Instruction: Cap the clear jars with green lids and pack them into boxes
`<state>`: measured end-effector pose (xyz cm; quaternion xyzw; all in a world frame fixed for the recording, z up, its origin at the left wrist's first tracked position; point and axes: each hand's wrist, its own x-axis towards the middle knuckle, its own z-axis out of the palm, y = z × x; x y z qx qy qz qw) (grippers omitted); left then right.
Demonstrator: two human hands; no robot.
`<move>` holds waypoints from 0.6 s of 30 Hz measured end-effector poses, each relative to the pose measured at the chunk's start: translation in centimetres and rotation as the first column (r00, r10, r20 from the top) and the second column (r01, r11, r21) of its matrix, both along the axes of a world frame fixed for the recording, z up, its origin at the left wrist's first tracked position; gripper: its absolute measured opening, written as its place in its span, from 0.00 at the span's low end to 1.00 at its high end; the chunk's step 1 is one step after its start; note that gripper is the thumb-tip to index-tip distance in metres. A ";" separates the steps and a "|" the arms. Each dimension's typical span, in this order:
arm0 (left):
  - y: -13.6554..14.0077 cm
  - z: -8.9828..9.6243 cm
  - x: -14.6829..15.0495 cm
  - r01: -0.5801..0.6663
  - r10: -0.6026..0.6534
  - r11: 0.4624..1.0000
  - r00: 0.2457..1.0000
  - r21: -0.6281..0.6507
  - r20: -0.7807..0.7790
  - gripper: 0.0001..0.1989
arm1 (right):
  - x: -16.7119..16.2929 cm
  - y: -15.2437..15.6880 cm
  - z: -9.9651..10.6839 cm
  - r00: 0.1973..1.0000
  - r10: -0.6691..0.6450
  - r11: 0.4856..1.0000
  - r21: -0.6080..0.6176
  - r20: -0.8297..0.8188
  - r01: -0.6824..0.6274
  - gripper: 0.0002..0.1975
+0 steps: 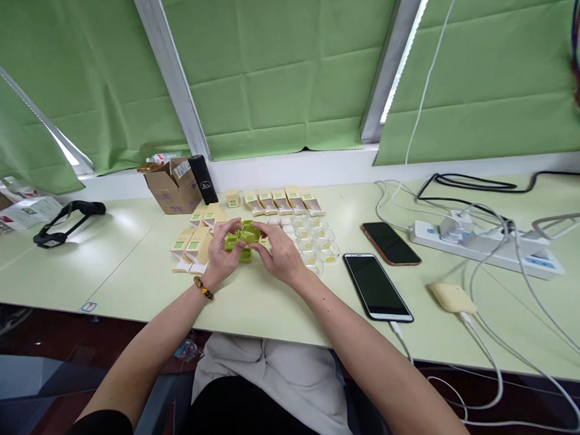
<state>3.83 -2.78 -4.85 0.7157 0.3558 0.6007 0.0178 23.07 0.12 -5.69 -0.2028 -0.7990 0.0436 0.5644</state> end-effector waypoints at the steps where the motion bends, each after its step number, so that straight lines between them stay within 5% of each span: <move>1: 0.0 -0.1 0.0 0.012 -0.011 0.999 0.999 -0.039 0.033 0.21 | 0.0 -0.1 0.0 1.000 0.001 0.999 -0.054 -0.004 -0.002 0.21; 6: 0.5 -0.5 0.1 0.148 -0.055 0.936 0.958 -0.320 0.281 0.26 | 0.1 -0.9 0.3 0.994 0.097 0.955 -0.286 0.039 -0.082 0.21; 9: 0.8 -0.5 0.2 0.240 -0.046 0.873 0.907 -0.424 0.418 0.31 | 0.1 -1.3 0.6 0.986 0.146 0.940 -0.321 0.084 -0.112 0.25; 14: 1.0 -0.3 0.3 0.246 -0.056 0.862 0.915 -0.443 0.398 0.34 | -0.4 -1.1 0.4 0.991 0.110 0.934 -0.349 0.071 -0.079 0.25; 18: 0.5 0.0 0.0 0.169 -0.065 0.926 0.952 -0.339 0.298 0.27 | -0.4 -0.8 0.5 0.999 0.034 0.928 -0.370 -0.014 -0.036 0.22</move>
